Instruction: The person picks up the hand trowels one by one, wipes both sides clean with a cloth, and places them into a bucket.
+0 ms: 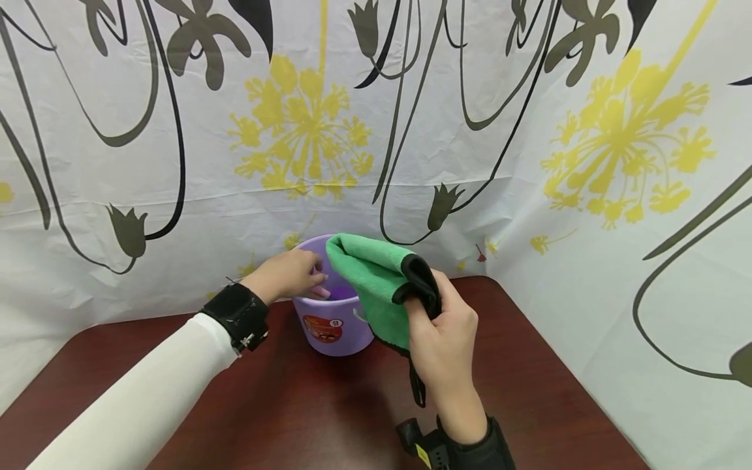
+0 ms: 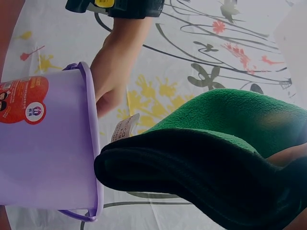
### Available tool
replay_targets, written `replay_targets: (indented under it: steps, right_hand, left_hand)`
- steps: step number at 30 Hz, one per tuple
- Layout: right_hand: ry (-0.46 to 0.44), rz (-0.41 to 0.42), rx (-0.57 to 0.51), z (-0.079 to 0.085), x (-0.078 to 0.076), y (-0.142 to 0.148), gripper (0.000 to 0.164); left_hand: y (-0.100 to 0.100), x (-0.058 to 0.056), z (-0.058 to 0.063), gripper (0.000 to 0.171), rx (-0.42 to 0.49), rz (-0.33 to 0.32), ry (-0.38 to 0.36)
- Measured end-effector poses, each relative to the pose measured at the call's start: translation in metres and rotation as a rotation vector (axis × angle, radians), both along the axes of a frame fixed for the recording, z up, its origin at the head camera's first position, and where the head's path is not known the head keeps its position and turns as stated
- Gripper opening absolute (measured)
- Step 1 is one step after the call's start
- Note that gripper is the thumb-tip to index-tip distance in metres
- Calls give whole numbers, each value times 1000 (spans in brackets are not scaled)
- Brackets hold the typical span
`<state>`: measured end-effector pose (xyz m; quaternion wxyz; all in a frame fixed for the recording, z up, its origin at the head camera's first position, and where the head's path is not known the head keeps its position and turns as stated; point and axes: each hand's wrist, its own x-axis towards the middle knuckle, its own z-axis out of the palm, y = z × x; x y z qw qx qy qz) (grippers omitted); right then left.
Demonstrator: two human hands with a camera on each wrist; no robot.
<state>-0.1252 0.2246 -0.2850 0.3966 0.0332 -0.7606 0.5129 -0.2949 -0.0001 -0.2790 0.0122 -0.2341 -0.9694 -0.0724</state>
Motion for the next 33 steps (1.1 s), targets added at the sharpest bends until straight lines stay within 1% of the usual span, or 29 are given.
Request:
replay_targets:
  steps: [5,9,14,17,22,25,28,30,33]
  right_hand:
    - [12,20,5,0,-1,-3,19]
    - [7,25,12,-1,-2,-4,24]
    - [-4,14,23,-1,-2,-5,30]
    - [-9,4,30,-2,-2,-5,31]
    - [-10,-10,46,-3,-2,-2,27]
    - [-17,-24,56,-3,-3,1,25]
    - [-24,-26,48,-2,-3,7,24]
    - [-27,-28,44,-3,-3,12,23]
    - [-41,-34,47,-4,-4,20,18]
  left_hand:
    - [-10,11,-11,34,125,-22,32]
    - [-18,19,-20,34,228,-20,101]
    - [-27,30,-26,37,329,-17,188]
    - [-32,41,-29,37,391,-1,245]
    - [-44,66,-33,34,464,27,313]
    - [-56,82,-38,35,492,64,321]
    - [-72,96,-46,36,516,112,307]
    - [-82,103,-52,36,520,142,289]
    - [-94,110,-61,35,512,177,263]
